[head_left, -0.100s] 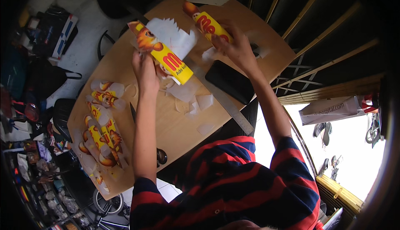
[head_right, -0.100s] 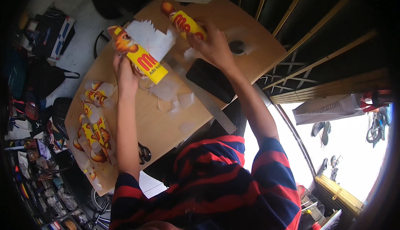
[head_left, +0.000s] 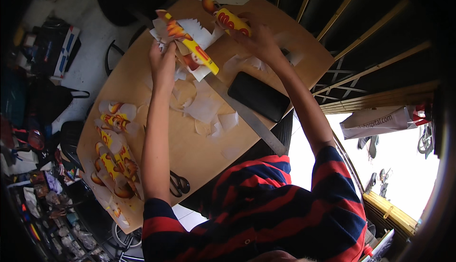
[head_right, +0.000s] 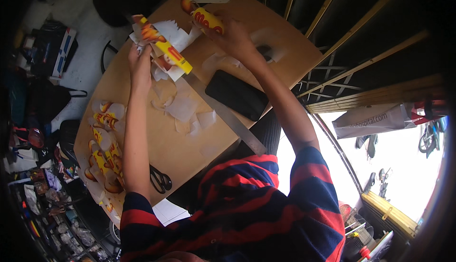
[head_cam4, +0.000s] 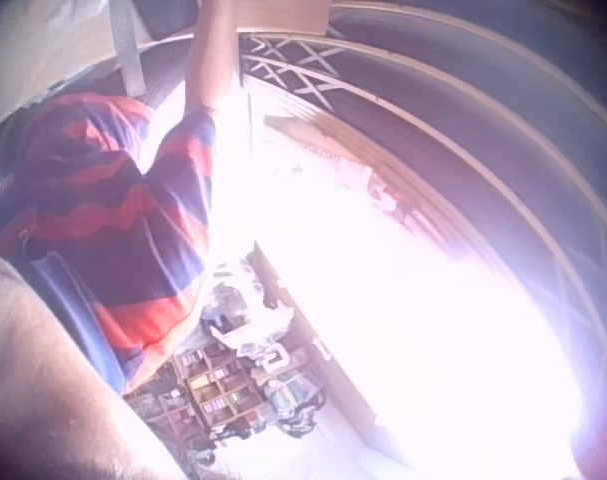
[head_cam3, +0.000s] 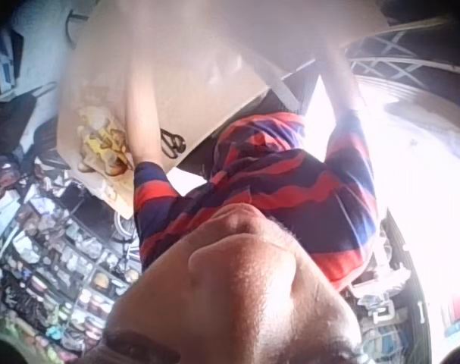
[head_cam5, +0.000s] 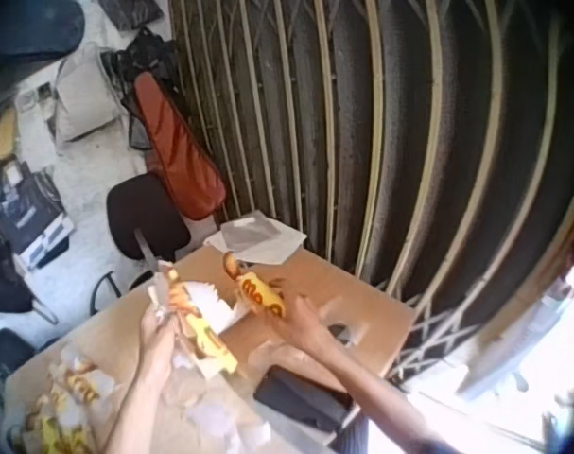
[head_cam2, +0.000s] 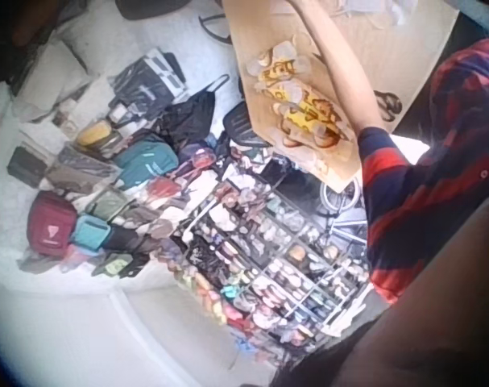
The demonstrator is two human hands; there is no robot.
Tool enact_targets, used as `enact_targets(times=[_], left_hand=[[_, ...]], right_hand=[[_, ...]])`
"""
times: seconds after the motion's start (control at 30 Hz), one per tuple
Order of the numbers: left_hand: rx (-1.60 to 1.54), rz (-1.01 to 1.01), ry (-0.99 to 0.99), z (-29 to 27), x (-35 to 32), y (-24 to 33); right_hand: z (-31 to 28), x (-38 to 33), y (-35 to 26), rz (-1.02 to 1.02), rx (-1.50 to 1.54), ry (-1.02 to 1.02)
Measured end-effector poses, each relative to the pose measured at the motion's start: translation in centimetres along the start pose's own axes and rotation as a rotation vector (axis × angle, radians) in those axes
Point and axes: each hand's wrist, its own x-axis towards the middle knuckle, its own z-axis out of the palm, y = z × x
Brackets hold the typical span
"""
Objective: The person uses shears to cut out printed cat food labels from a sheet of paper and places them on a wooden table.
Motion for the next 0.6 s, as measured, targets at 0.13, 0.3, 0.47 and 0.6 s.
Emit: enact_targets(times=[0.13,0.3,0.47,0.6], left_hand=[[0.761,0.155,0.042,3.2,4.2,-3.0],[1.129,-0.249,-0.098,2.9,6.5,-6.4],[0.949,-0.444,-0.058,-3.9,9.4,-9.3],[0.384,-0.531,-0.011,-5.9,9.4,-11.7]], right_hand=[[1.0,2.4,5.2,0.044,-0.392,-0.254],[2.1,3.1,8.7,0.120,-0.316,-0.390],[2.0,6.0,4.2,0.284,-0.240,-0.552],[4.7,5.7,6.1,0.369,-0.282,-0.435]])
